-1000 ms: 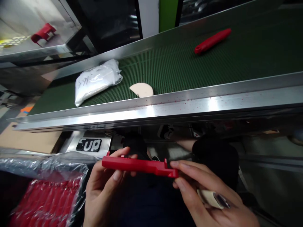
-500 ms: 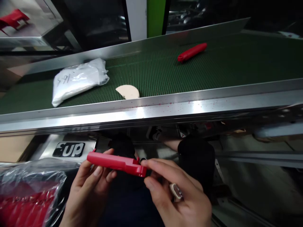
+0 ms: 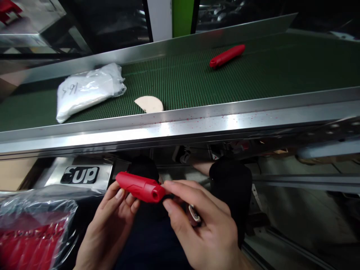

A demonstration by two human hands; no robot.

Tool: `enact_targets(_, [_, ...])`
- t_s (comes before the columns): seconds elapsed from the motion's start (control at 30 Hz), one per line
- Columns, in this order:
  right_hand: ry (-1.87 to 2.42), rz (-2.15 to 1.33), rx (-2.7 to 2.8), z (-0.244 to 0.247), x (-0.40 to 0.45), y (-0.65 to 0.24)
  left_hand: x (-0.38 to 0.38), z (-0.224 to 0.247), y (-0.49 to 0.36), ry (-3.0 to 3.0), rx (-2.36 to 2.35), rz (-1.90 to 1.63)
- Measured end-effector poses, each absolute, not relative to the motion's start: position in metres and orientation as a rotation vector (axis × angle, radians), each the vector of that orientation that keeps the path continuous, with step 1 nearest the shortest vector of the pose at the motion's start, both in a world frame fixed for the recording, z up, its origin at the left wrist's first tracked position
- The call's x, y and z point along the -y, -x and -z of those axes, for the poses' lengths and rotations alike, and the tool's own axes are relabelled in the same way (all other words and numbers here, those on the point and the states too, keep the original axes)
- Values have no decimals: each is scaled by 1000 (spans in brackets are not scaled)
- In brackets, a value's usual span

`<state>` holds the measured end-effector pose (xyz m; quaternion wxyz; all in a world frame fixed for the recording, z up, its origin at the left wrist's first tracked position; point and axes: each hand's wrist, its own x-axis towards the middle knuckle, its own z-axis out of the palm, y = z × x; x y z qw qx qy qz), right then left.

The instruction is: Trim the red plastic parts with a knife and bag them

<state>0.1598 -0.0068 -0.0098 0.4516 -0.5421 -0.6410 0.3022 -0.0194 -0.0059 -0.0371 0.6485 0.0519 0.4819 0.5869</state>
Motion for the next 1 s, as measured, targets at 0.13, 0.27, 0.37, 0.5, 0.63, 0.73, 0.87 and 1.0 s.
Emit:
enact_targets(0.13, [1347,-711,1586,9,3,-159,6,37,18,-114,-1072,-1287])
enact_targets(0.27, [1355,-713,1592,10,1,-160,7,38,18,-151,-1065,-1292])
enact_targets(0.37, [1379,-742,1568,14,2,-162,7,35,16,-177,-1107,-1323])
enact_targets(0.5, [1406,-739,1534,21,3,-166,8,28,14,-206,-1134,-1383])
enact_targets(0.63, [1435,-716,1537,25,2,-169,10,24,14,-283,-1203,-1378])
enact_targets(0.73, [1435,-725,1539,26,2,-171,12,21,15,-308,-1238,-1353])
enact_targets(0.87, [1431,-682,1577,23,1,-172,13,18,15,-326,-1232,-1335])
enact_targets(1.0, [1455,-697,1581,20,-1,-174,13,17,14,-310,-1226,-1343])
